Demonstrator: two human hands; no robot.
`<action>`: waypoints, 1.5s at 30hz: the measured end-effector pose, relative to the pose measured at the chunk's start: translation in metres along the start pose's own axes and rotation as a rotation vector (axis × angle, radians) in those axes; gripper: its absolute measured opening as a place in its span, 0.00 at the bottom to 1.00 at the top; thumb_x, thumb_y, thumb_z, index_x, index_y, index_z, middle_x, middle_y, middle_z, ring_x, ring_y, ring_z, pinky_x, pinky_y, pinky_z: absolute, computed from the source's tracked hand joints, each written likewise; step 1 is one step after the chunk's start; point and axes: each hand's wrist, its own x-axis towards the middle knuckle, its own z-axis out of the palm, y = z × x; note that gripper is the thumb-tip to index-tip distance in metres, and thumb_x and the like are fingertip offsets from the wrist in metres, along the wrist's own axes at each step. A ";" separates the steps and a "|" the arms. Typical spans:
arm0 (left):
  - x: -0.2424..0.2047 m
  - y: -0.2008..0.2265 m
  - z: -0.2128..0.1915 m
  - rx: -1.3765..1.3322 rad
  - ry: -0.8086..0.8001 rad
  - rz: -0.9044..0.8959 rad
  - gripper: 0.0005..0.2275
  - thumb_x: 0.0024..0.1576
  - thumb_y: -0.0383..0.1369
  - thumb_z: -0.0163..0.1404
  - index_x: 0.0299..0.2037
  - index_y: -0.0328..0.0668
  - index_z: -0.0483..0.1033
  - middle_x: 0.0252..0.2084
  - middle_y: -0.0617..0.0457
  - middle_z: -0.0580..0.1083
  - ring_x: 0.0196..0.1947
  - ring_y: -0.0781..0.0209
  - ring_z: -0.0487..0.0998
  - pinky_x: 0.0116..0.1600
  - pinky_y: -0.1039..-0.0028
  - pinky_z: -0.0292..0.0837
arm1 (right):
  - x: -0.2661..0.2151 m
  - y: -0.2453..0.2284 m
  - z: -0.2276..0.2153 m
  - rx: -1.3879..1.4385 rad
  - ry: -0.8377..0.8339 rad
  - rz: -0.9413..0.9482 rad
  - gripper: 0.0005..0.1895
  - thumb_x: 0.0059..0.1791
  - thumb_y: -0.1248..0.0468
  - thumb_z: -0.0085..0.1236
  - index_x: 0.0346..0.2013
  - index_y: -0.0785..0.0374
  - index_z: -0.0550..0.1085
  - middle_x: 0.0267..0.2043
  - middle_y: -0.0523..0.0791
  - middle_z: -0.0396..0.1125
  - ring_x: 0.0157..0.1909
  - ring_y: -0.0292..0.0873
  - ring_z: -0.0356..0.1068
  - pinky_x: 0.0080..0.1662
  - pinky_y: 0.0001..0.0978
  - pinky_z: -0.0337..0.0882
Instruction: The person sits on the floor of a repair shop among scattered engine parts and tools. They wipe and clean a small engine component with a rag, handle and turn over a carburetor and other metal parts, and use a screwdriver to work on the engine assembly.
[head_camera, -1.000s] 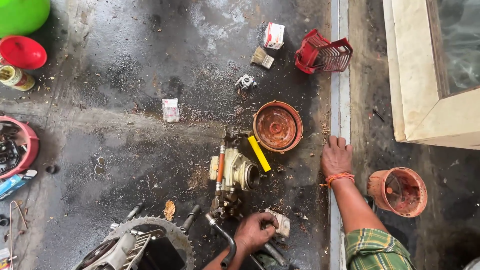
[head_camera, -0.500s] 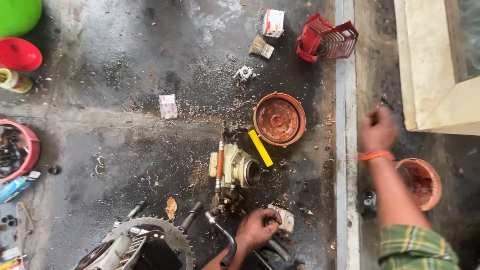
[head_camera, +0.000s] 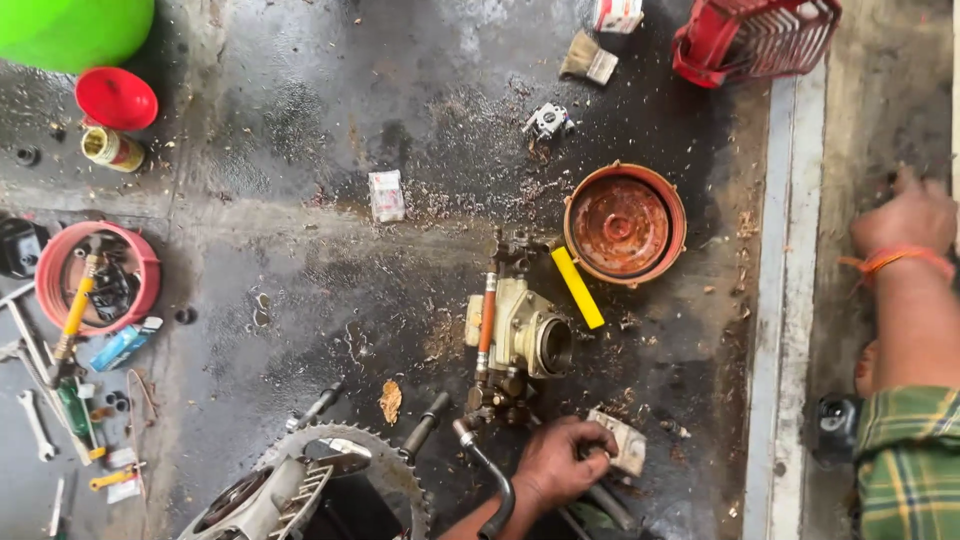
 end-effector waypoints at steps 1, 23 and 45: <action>0.002 0.001 0.000 -0.008 0.004 0.006 0.11 0.49 0.38 0.53 0.40 0.53 0.83 0.40 0.50 0.76 0.43 0.54 0.79 0.52 0.68 0.75 | -0.005 -0.005 -0.006 -0.005 0.005 -0.008 0.41 0.39 0.62 0.59 0.68 0.71 0.69 0.61 0.63 0.65 0.58 0.66 0.64 0.54 0.53 0.66; 0.006 -0.015 0.005 -0.064 0.065 0.076 0.10 0.49 0.39 0.54 0.39 0.57 0.84 0.42 0.50 0.78 0.45 0.50 0.80 0.54 0.66 0.74 | -0.075 -0.105 -0.097 0.708 0.097 0.160 0.07 0.52 0.71 0.58 0.45 0.65 0.76 0.43 0.48 0.72 0.45 0.43 0.72 0.50 0.35 0.72; -0.101 0.021 0.009 -0.530 -0.064 0.547 0.18 0.63 0.45 0.49 0.38 0.36 0.82 0.36 0.54 0.80 0.35 0.68 0.77 0.43 0.71 0.75 | -0.364 -0.265 -0.411 1.327 -0.510 0.195 0.20 0.47 0.79 0.57 0.53 0.67 0.73 0.43 0.40 0.70 0.44 0.30 0.69 0.46 0.21 0.71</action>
